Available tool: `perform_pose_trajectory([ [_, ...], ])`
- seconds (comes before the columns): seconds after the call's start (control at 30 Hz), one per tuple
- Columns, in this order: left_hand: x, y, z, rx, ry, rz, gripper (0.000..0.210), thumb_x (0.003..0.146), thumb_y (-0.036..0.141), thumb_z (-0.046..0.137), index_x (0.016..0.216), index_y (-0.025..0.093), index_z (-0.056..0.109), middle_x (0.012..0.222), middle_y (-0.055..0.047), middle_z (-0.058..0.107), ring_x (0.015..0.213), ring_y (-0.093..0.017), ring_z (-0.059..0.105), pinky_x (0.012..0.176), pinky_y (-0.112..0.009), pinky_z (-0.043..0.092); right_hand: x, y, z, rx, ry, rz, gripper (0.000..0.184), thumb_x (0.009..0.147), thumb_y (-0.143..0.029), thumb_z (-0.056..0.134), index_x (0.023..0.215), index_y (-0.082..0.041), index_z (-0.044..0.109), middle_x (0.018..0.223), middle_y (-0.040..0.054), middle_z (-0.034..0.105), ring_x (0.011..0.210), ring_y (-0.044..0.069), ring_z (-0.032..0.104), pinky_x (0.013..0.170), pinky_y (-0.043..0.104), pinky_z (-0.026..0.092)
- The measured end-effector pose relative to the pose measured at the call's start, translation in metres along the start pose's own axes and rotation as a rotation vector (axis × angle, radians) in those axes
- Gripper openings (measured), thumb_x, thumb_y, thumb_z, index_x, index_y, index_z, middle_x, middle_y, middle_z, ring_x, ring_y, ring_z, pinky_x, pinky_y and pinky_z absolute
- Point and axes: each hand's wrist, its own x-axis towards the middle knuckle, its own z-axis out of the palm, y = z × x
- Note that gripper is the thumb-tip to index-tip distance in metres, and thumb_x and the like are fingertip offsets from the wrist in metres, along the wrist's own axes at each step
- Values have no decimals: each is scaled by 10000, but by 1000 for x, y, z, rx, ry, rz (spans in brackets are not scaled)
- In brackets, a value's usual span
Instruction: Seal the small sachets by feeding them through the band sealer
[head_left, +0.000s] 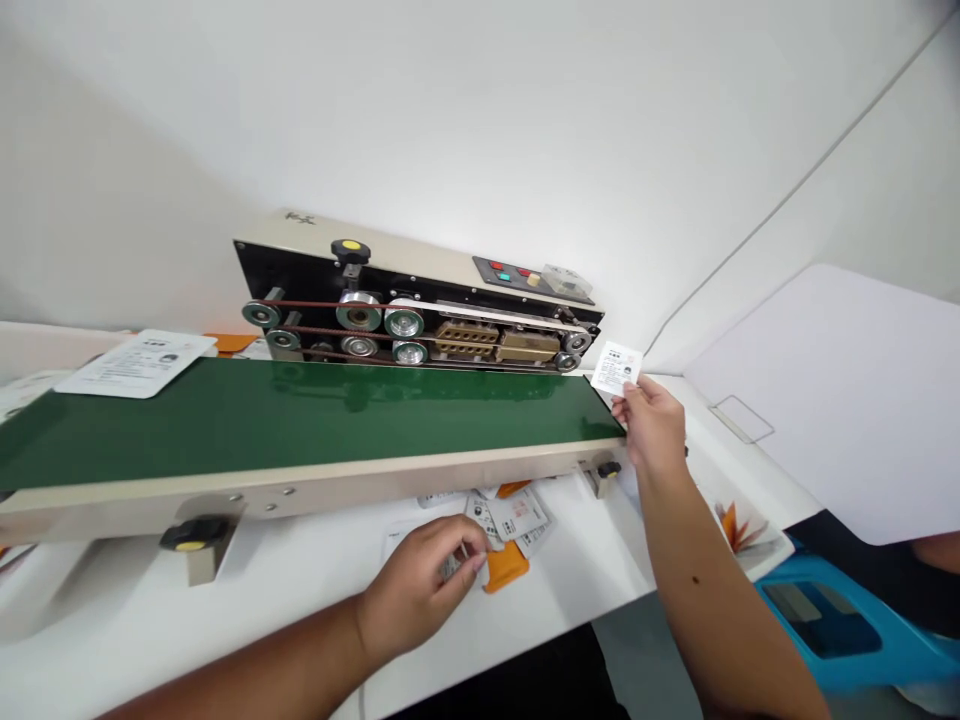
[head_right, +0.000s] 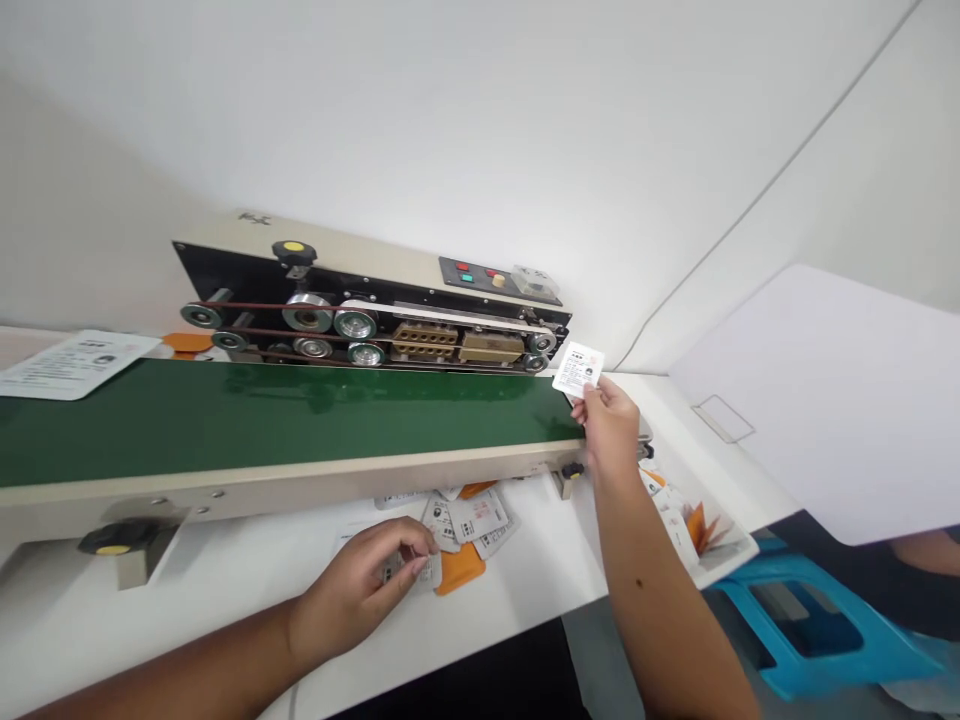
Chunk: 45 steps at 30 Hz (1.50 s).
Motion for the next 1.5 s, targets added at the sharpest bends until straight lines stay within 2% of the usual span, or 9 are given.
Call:
perform_pose_trajectory([
  [0.4, 1, 3, -2, 83, 9, 106, 121, 980, 181, 506, 913, 217, 601, 876, -24, 676, 824, -177, 632, 758, -286, 512, 39, 2, 15, -89, -274, 234, 366, 693, -363, 824, 957, -133, 716, 599, -29, 539, 460, 72, 441, 370, 168, 273],
  [0.5, 1, 3, -2, 122, -7, 108, 117, 972, 184, 502, 932, 220, 606, 902, -29, 689, 852, -187, 636, 774, -304, 520, 20, -3, 17, -224, -94, 35, 426, 767, -442, 773, 1080, -157, 724, 797, 29, 641, 564, 103, 515, 418, 193, 347],
  [0.63, -1, 7, 0, 281, -98, 105, 225, 855, 228, 634, 1080, 244, 643, 1111, -45, 714, 1042, -254, 636, 969, -420, 502, -46, -4, 16, -420, 172, -528, 277, 919, -367, 626, 1117, -200, 723, 1037, 74, 673, 857, 180, 629, 675, 281, 517],
  [0.7, -3, 8, 3, 405, -170, 83, 415, 796, 290, 706, 1203, 261, 634, 1301, -62, 670, 1224, -320, 578, 1134, -530, 388, -88, 6, 16, -405, -98, -729, 195, 946, -265, 586, 1068, -211, 727, 927, 58, 691, 788, 176, 637, 681, 293, 523],
  [0.8, -7, 4, 9, 580, -250, 34, 547, 817, 347, 714, 1338, 242, 585, 1497, -106, 548, 1390, -375, 462, 1227, -616, 234, -138, 28, 19, -459, -822, -869, 216, 936, -202, 573, 1088, -219, 726, 771, 39, 692, 651, 170, 613, 613, 296, 510],
  [0.9, -7, -3, 13, 630, -259, 32, 540, 850, 246, 690, 1371, 203, 556, 1482, -133, 559, 1370, -348, 500, 1216, -580, 311, -160, 48, 26, -447, -1050, -804, 236, 941, -192, 559, 1119, -212, 714, 750, 50, 715, 640, 184, 628, 621, 315, 516],
  [1.1, -3, -9, 11, 575, -183, 95, 296, 939, 132, 590, 1229, 187, 622, 1221, -113, 706, 1114, -276, 670, 992, -426, 574, -154, 63, 27, -310, -883, -582, 191, 959, -209, 543, 1040, -238, 715, 737, 39, 714, 620, 185, 625, 645, 330, 519],
  [1.3, 0, -4, -2, 635, -48, 251, 247, 1022, 123, 453, 1103, 207, 671, 1014, -75, 724, 880, -231, 665, 799, -347, 568, -152, 60, 25, -285, -863, -610, 230, 980, -327, 534, 1095, -221, 703, 759, 54, 676, 658, 206, 593, 653, 357, 494],
  [1.5, 1, 2, -11, 452, 178, 23, 223, 1048, 234, 408, 957, 223, 612, 805, -25, 665, 709, -197, 623, 659, -299, 502, -150, 59, 23, -169, -837, -510, 650, 905, -716, 555, 1327, -228, 630, 1018, 115, 726, 880, 266, 680, 781, 398, 550],
])
